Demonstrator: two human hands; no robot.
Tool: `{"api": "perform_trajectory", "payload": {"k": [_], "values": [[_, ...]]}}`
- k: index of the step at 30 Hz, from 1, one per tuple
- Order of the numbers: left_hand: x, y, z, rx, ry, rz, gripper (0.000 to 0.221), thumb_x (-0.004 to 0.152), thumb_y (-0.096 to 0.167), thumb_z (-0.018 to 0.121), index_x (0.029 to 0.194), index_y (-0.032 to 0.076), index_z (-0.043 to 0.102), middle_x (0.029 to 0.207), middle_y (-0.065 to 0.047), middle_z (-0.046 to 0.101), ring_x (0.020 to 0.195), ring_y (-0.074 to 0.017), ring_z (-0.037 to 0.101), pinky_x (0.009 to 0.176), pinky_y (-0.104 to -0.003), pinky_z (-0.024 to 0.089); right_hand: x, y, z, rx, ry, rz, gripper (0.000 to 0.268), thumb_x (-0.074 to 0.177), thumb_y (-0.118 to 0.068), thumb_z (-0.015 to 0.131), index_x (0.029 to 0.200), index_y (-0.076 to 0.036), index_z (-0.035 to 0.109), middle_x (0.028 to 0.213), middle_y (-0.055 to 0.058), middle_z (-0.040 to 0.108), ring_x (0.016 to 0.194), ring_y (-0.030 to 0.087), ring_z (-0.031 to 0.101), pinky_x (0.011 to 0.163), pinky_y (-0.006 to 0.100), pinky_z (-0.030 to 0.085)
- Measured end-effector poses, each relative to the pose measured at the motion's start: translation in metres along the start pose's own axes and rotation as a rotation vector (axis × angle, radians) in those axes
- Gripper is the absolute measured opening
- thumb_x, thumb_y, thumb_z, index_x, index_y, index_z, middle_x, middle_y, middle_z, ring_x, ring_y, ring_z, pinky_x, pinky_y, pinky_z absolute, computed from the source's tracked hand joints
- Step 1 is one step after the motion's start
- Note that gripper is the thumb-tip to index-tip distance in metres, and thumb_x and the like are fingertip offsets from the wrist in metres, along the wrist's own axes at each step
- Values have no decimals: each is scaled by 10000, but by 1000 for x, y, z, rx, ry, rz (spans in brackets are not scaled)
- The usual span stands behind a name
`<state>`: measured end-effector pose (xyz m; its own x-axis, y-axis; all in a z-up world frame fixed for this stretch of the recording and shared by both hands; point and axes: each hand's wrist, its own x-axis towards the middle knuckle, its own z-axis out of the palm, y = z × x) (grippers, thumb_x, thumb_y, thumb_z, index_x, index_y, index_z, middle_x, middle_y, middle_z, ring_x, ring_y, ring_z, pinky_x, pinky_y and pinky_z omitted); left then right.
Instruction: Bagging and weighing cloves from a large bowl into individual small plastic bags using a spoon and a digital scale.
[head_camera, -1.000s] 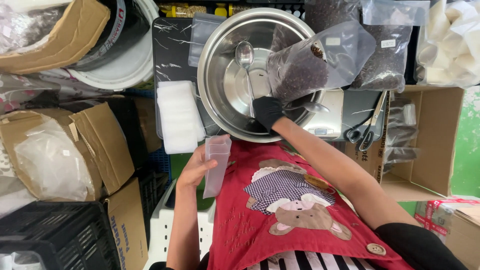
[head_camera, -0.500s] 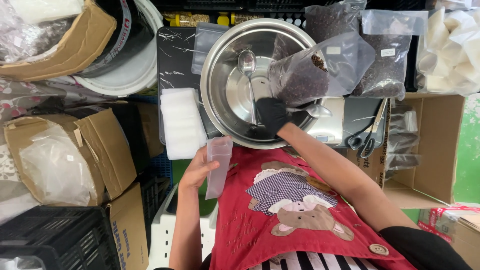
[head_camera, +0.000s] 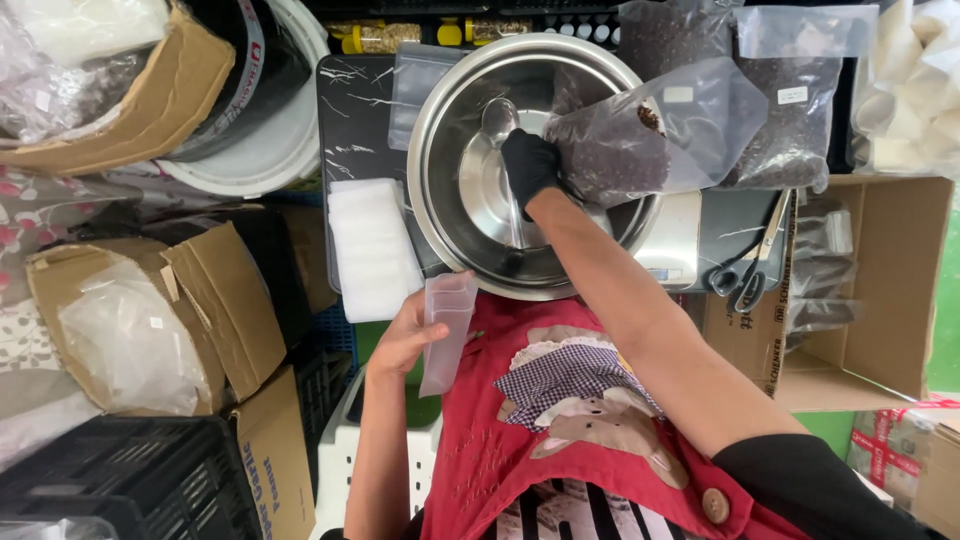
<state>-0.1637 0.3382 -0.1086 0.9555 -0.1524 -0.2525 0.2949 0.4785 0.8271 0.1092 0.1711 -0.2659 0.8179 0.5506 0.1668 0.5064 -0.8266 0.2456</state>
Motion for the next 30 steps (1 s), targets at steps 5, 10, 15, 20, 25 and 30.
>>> {"api": "perform_trajectory", "payload": {"k": [5, 10, 15, 20, 25, 30], "values": [[-1, 6, -2, -8, 9, -18, 897, 705, 443, 943, 1425, 0, 645, 1294, -158, 746, 1169, -206, 678, 1050, -421, 539, 5, -3, 34, 15, -85, -26, 167, 668, -4, 768, 644, -136, 669, 540, 43, 560, 526, 290, 651, 328, 494, 436], [0, -1, -6, -37, 21, -18, 877, 709, 418, 945, 1420, -2, 649, 1284, -165, 750, 1165, -216, 686, 1040, -413, 547, -3, -9, 47, -93, -50, -111, 148, 608, -2, 749, 604, -113, 652, 468, 91, 500, 427, 329, 570, 253, 523, 374], [10, 16, 3, -23, 19, -1, 876, 696, 401, 954, 1411, -4, 652, 1269, -134, 755, 1144, -179, 679, 1034, -396, 551, -6, -11, 29, -308, 7, -49, 207, 745, -65, 762, 588, -124, 641, 476, 117, 521, 482, 356, 621, 322, 494, 406], [16, 52, 29, 195, 77, 83, 900, 674, 409, 981, 1410, 10, 653, 1356, -150, 705, 1212, -215, 625, 1115, -440, 476, 2, 4, 26, 84, -50, -54, 83, 680, -53, 774, 692, -131, 750, 564, 73, 637, 516, 280, 659, 367, 446, 449], [34, 87, 60, 469, 138, 199, 953, 607, 305, 1044, 1428, 51, 633, 1352, -129, 674, 1240, -199, 623, 1159, -415, 436, 2, 61, -154, 764, -446, 257, 96, 816, -279, 768, 894, -288, 822, 889, -5, 779, 905, 324, 764, 709, 561, 626], [57, 107, 104, 653, 146, 377, 1111, 559, 397, 1062, 1505, 86, 571, 1349, -140, 617, 1248, -308, 616, 1160, -502, 435, -50, 115, -344, 1195, -29, -223, 53, 958, -182, 823, 1001, -197, 798, 940, 25, 815, 830, 270, 774, 708, 349, 589]]}}
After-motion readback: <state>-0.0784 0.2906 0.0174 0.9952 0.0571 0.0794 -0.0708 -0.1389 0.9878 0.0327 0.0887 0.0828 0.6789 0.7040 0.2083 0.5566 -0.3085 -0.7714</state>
